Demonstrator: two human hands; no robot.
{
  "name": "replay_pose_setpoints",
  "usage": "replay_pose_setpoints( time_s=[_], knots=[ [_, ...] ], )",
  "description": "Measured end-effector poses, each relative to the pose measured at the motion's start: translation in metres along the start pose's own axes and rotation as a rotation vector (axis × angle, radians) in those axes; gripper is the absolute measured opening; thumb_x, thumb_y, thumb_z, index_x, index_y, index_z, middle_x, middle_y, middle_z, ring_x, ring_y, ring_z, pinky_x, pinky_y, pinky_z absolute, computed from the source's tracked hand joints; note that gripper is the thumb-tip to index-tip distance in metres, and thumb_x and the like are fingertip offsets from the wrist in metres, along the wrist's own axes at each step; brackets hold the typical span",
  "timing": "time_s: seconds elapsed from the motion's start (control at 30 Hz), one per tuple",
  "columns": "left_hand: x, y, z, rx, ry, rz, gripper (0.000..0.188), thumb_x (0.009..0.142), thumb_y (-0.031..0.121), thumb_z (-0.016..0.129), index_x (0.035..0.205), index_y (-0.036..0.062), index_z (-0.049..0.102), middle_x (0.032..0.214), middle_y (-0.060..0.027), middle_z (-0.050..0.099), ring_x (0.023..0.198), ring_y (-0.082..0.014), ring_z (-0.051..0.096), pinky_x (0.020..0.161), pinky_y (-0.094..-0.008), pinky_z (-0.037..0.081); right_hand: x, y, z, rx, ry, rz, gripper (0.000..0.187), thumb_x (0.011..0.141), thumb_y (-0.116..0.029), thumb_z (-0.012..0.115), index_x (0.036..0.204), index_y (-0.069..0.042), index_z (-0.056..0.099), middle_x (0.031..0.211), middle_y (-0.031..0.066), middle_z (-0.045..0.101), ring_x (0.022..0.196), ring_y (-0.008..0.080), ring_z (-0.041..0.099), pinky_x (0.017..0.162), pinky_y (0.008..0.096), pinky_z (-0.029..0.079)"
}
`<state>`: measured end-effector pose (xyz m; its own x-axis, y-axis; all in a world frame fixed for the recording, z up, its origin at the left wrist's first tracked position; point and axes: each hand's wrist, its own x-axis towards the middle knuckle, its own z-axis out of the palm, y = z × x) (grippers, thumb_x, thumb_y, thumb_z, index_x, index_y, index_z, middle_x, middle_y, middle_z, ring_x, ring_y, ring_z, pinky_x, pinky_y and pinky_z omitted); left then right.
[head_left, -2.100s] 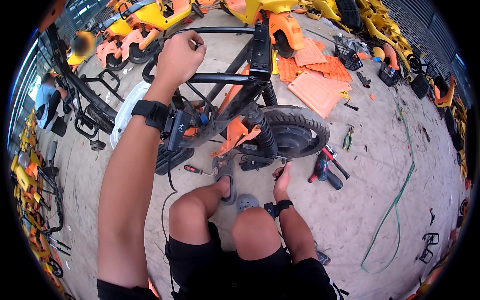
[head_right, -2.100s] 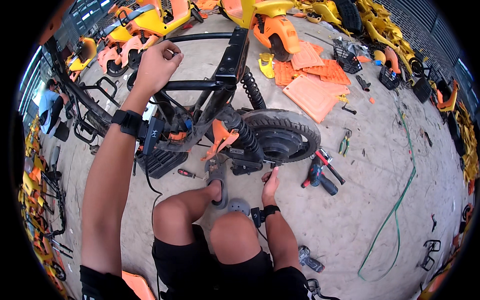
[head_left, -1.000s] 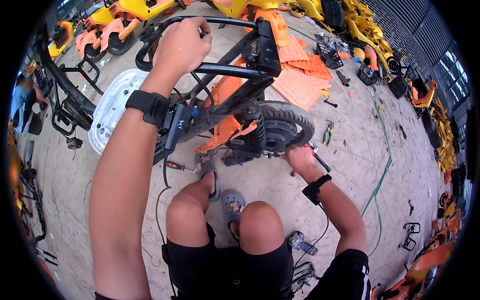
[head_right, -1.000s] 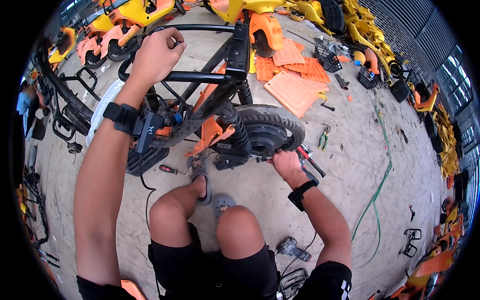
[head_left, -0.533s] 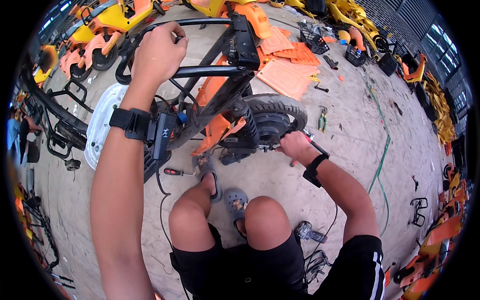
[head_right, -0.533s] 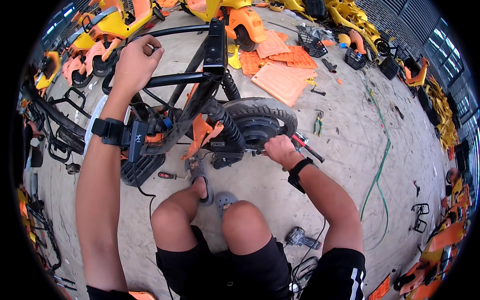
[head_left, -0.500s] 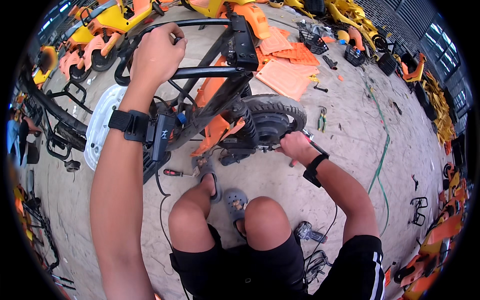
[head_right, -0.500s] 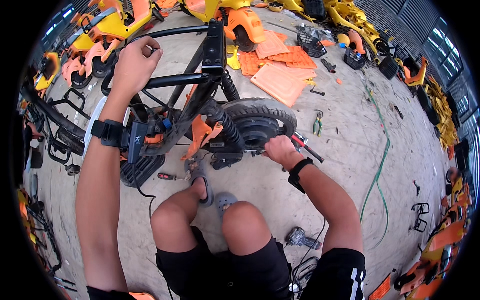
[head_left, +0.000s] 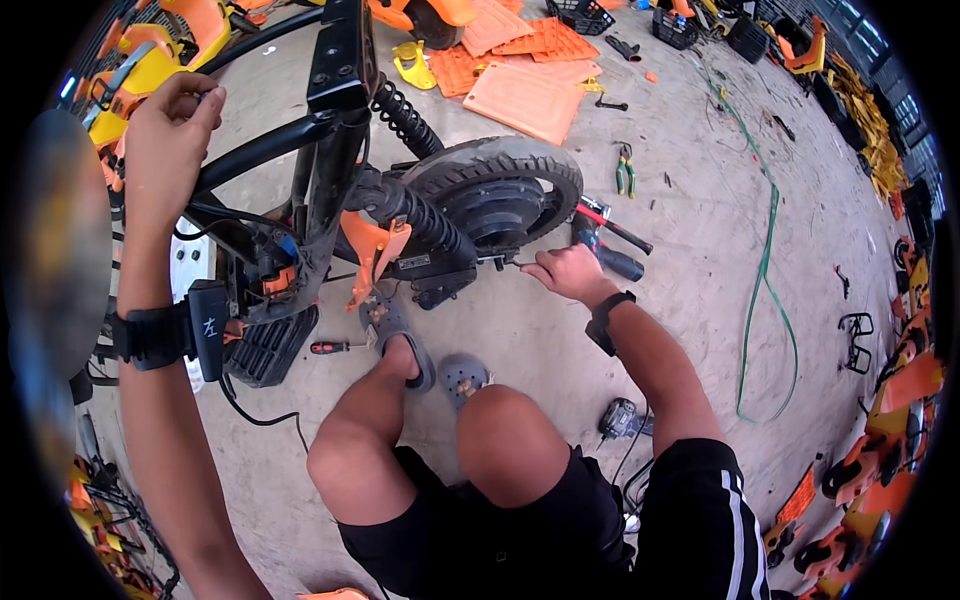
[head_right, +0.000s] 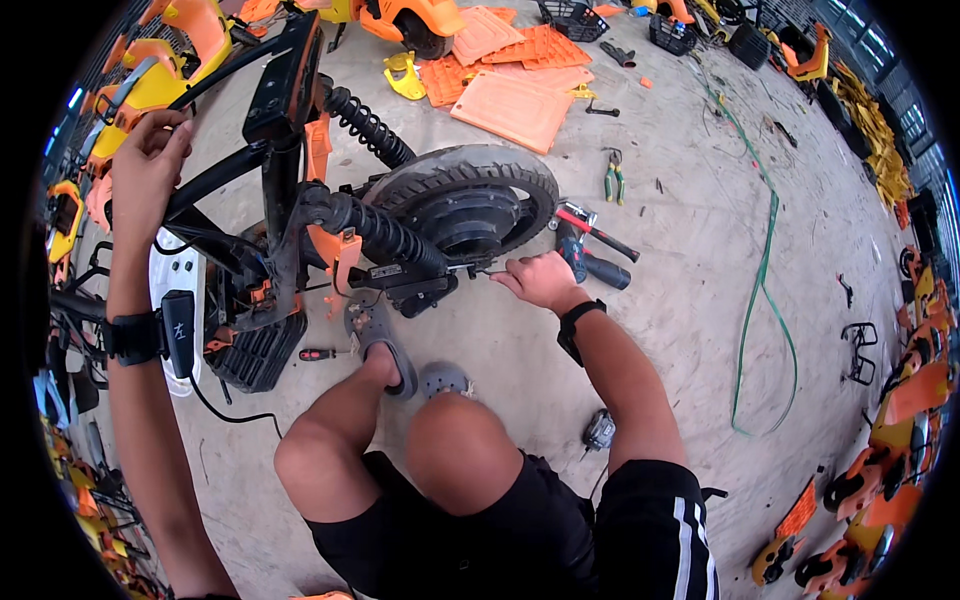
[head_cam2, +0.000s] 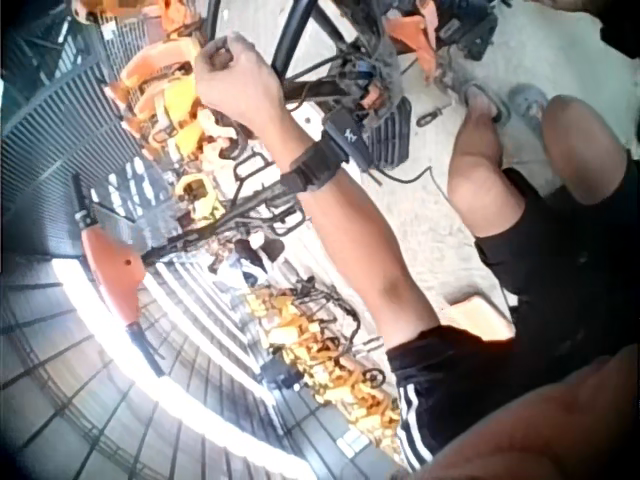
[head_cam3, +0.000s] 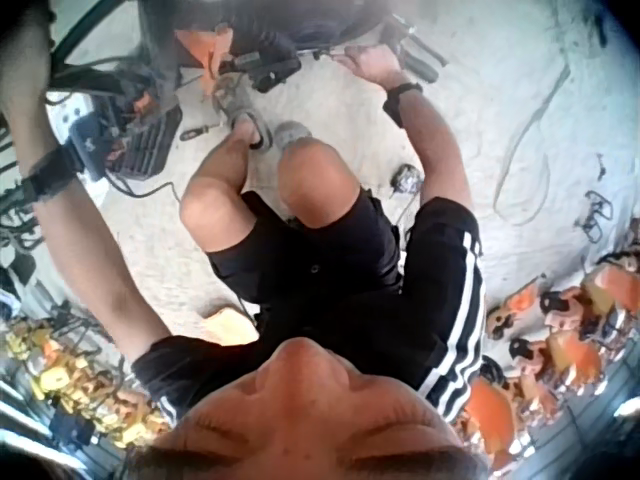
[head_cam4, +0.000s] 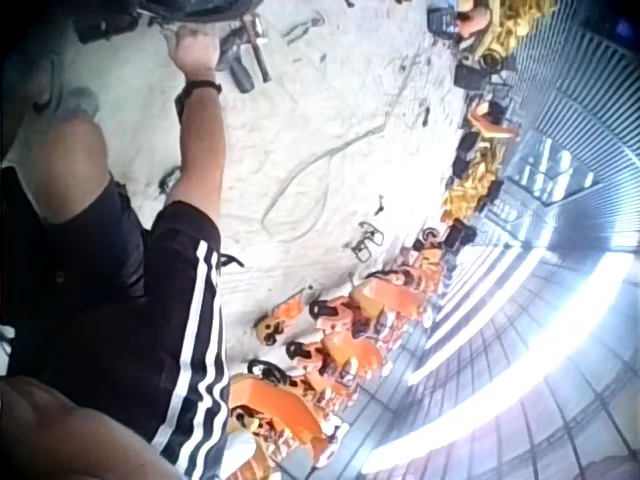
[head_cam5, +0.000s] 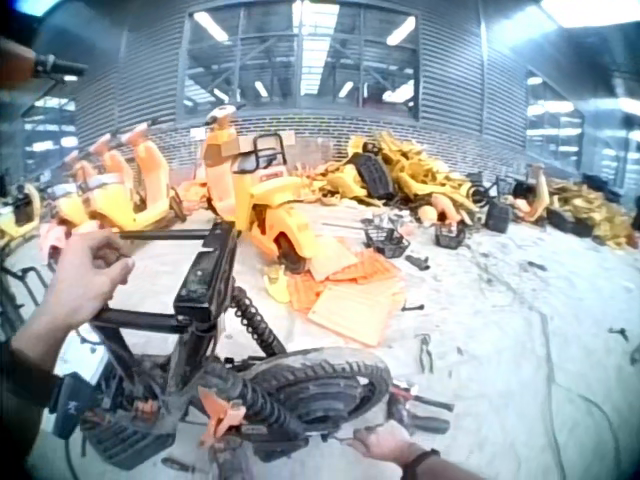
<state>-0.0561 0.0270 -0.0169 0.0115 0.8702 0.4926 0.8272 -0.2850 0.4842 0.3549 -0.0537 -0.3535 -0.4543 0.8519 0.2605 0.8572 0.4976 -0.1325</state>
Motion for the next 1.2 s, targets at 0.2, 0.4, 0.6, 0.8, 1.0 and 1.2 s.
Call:
replay_pose_setpoints(
  time_s=[0.2,0.4,0.6,0.8,1.0,1.2],
  knots=[
    [-0.003,-0.001,-0.002,0.003,0.055,-0.025,0.025,0.09,0.025,0.066,0.1,0.0022,0.066,0.069,0.0004,0.058,0.055,-0.0037,0.044,0.049,-0.0202,0.035,-0.01,-0.004,0.045,0.258,0.066,0.112,0.041,0.094,-0.042,0.055,0.073,-0.008,0.055,0.064,0.0122,0.061,0.062,0.0347,0.061,0.056,0.0448,0.047],
    [0.002,0.001,0.0,0.027,-0.023,-0.027,0.024,0.091,0.024,0.066,0.101,0.0019,0.066,0.068,0.0002,0.058,0.053,-0.0039,0.043,0.048,-0.0202,0.035,-0.017,-0.042,0.094,0.457,0.322,0.461,0.033,0.094,-0.035,0.055,0.079,-0.006,0.052,0.072,0.0161,0.059,0.071,0.0389,0.06,0.061,0.0473,0.046],
    [-0.003,0.003,0.0,-0.02,-0.012,-0.023,0.023,0.09,0.021,0.064,0.098,-0.0016,0.064,0.07,-0.0028,0.061,0.058,-0.0071,0.052,0.052,-0.0231,0.041,-0.02,-0.043,0.077,0.45,0.27,0.411,0.028,0.095,-0.032,0.055,0.086,-0.006,0.058,0.077,0.0159,0.062,0.074,0.0389,0.061,0.063,0.0474,0.047],
    [-0.002,0.007,-0.003,0.044,0.029,-0.05,0.021,0.085,0.019,0.066,0.095,0.0007,0.066,0.067,-0.0078,0.063,0.061,-0.0154,0.058,0.06,-0.0311,0.045,-0.027,-0.041,0.045,0.413,0.181,0.347,0.034,0.095,-0.033,0.058,0.08,-0.004,0.064,0.078,0.0147,0.064,0.069,0.0369,0.062,0.061,0.045,0.05],
    [0.0,0.002,0.0,0.089,0.037,-0.022,0.021,0.082,0.022,0.066,0.092,0.0036,0.067,0.065,-0.01,0.062,0.062,-0.0242,0.06,0.061,-0.0369,0.045,-0.023,-0.04,0.006,0.381,0.11,0.345,0.03,0.093,-0.034,0.06,0.089,-0.005,0.069,0.076,0.0117,0.067,0.068,0.0339,0.065,0.062,0.0421,0.052],
    [0.0,0.003,0.001,0.117,0.049,-0.009,0.021,0.083,0.024,0.064,0.091,0.0047,0.068,0.064,-0.0092,0.061,0.064,-0.0262,0.06,0.062,-0.0389,0.045,-0.017,-0.032,-0.036,0.212,0.062,0.137,0.024,0.093,-0.03,0.057,0.093,-0.009,0.07,0.076,0.0116,0.068,0.069,0.0338,0.066,0.062,0.0428,0.053]
  ],
)
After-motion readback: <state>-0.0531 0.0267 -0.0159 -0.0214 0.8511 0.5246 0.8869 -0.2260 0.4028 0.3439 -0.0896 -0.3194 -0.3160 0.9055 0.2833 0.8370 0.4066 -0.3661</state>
